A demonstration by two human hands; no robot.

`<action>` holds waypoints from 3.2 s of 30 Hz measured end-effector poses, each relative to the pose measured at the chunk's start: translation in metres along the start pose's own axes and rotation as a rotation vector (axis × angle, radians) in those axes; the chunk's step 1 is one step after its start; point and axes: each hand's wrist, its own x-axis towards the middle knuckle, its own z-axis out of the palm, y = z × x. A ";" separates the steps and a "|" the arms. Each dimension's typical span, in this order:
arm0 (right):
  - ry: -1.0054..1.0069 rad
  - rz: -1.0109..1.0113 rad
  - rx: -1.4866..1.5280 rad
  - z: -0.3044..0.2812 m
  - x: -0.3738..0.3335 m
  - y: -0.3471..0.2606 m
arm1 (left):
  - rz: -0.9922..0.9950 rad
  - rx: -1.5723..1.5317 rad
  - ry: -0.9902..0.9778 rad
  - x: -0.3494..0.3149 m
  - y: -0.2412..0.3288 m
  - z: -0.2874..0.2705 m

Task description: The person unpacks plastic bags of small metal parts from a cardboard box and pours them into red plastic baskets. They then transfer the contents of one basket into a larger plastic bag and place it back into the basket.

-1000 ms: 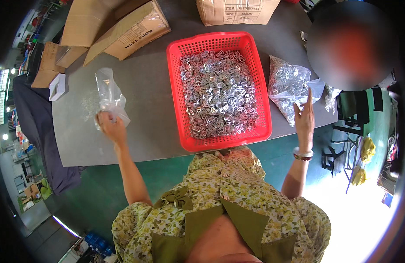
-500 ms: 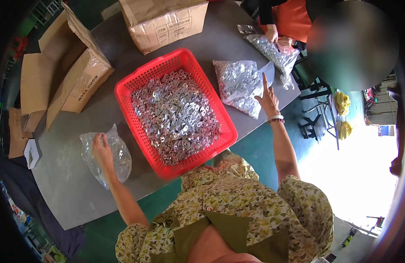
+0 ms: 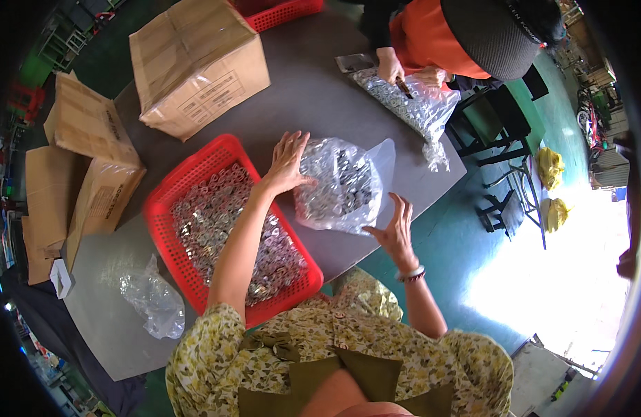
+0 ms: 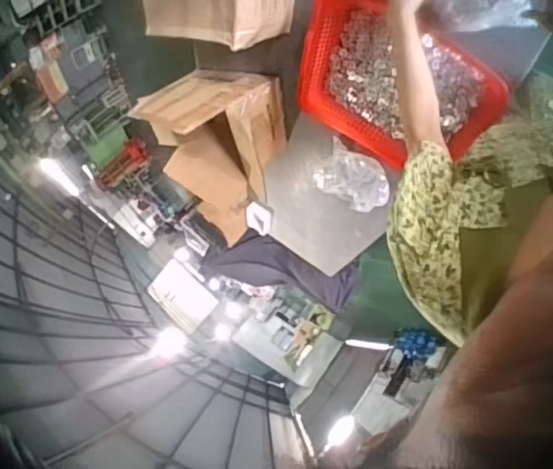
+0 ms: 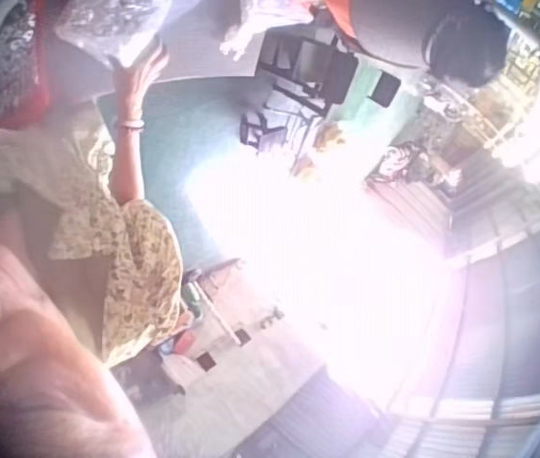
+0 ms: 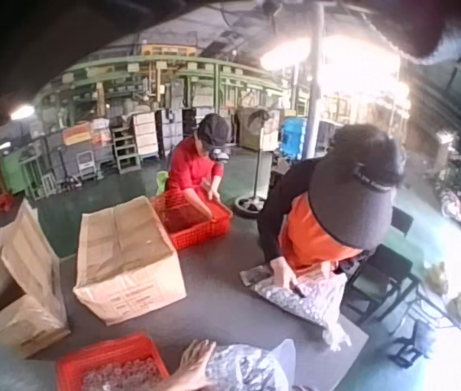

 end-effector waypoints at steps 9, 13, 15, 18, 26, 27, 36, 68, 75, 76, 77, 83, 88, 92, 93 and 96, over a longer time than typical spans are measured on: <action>0.000 0.130 0.121 0.055 0.017 0.021 | 0.265 -0.084 -0.156 0.057 -0.012 0.062; -0.005 -0.115 0.318 0.069 0.029 0.031 | -0.394 -0.651 -0.039 0.048 0.009 0.043; -0.063 -0.148 0.419 0.050 0.032 0.029 | -0.517 -0.979 0.255 0.038 0.001 0.061; -0.022 0.397 0.803 0.056 0.004 0.035 | -0.603 -0.876 0.548 0.045 0.019 0.074; 0.216 0.331 0.674 0.026 0.010 0.036 | -0.529 -0.811 0.781 0.039 0.094 0.043; 0.308 0.052 0.222 0.010 0.009 0.037 | -0.453 -0.706 0.824 0.031 0.111 0.029; 0.437 -0.120 0.077 -0.149 0.004 -0.058 | 0.314 -0.229 0.970 -0.066 0.169 -0.121; -0.613 0.682 1.327 0.051 -0.090 -0.183 | -1.043 -1.342 1.224 -0.389 0.046 -0.095; -0.495 0.541 1.421 0.069 -0.068 -0.208 | -1.017 -1.313 0.954 -0.380 0.042 -0.104; -0.607 0.431 1.258 0.083 -0.062 -0.191 | -1.015 -1.237 0.941 -0.376 0.050 -0.109; -0.706 0.306 1.096 0.096 -0.061 -0.176 | -1.113 -1.060 0.730 -0.380 0.051 -0.115; -0.813 -0.199 0.294 0.095 -0.113 -0.161 | -1.029 -0.300 0.639 -0.423 0.016 -0.076; -0.877 -0.247 0.321 0.091 -0.108 -0.150 | -1.163 -0.587 0.609 -0.426 0.024 -0.101; -0.949 -0.070 0.363 0.079 -0.117 -0.163 | -0.985 -0.303 0.489 -0.453 0.022 -0.067; -0.992 0.024 0.374 0.078 -0.113 -0.170 | -0.972 -0.253 0.448 -0.452 0.023 -0.066; -1.039 0.150 0.461 0.096 -0.103 -0.163 | -0.967 -0.141 0.313 -0.444 0.023 -0.062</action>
